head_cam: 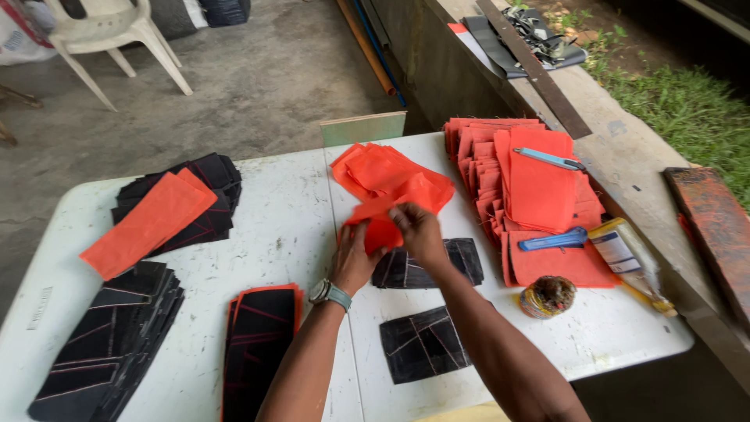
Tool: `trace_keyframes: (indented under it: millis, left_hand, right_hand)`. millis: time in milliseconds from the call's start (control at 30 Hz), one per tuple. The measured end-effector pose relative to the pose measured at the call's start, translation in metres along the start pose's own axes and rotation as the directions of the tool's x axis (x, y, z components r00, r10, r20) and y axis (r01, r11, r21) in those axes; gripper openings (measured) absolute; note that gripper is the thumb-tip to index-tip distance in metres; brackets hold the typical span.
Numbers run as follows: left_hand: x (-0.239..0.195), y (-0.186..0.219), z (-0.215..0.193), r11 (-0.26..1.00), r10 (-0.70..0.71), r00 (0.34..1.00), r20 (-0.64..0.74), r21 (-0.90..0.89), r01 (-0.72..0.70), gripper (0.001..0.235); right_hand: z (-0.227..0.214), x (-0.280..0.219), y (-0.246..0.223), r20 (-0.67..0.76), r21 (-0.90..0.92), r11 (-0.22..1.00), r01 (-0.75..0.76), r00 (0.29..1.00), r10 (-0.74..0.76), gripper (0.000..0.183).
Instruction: The person repeatedly picks up a black patterned fabric piece and an orange fabric piece, aligns them, and rubs the edges with a small round tool to secure or finish the seam. The person stacks completed pairs on the table and continues the process with new pieces.
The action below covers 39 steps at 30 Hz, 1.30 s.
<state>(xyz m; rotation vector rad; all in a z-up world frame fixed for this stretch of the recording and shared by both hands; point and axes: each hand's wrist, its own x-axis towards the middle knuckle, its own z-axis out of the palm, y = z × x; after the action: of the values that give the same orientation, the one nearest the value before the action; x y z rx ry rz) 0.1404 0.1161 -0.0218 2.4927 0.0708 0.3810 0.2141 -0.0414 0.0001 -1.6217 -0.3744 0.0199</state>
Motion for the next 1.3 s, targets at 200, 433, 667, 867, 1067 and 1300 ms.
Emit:
trace_keyframes:
  millis: [200, 433, 667, 867, 1067, 1300]
  left_hand:
    - [0.023, -0.013, 0.022, 0.985, -0.03, 0.978, 0.204, 0.175, -0.007, 0.071]
    - [0.013, -0.023, 0.035, 0.988, 0.102, 0.995, -0.015, 0.117, -0.099, 0.079]
    - [0.013, -0.008, 0.02, 0.987, -0.053, 0.99, 0.133, 0.155, 0.032, 0.063]
    - [0.033, -0.015, 0.027, 0.973, -0.177, 0.939, 0.293, 0.198, 0.121, 0.053]
    - [0.029, -0.028, 0.024, 0.998, -0.046, 0.997, 0.06, 0.046, 0.043, 0.056]
    - [-0.048, 0.043, -0.056, 0.559, 0.013, 1.0, 0.025, -0.829, 0.014, 0.094]
  right_hand:
    - [-0.094, 0.014, -0.08, -0.164, 0.301, 0.931, 0.206, 0.973, -0.162, 0.016]
    - [-0.032, -0.031, -0.102, 0.379, -0.686, 0.556, 0.47, 0.882, -0.28, 0.097]
    - [0.012, -0.01, -0.058, 0.34, -0.814, 0.356, 0.458, 0.874, -0.346, 0.065]
    - [-0.051, 0.021, -0.137, -0.037, -0.432, 0.76, 0.486, 0.832, -0.553, 0.026]
    - [-0.118, -0.028, -0.23, 0.161, -0.565, 0.7, 0.436, 0.891, -0.424, 0.029]
    - [-0.118, -0.083, -0.246, 0.33, -0.427, 0.885, 0.185, 0.943, -0.038, 0.031]
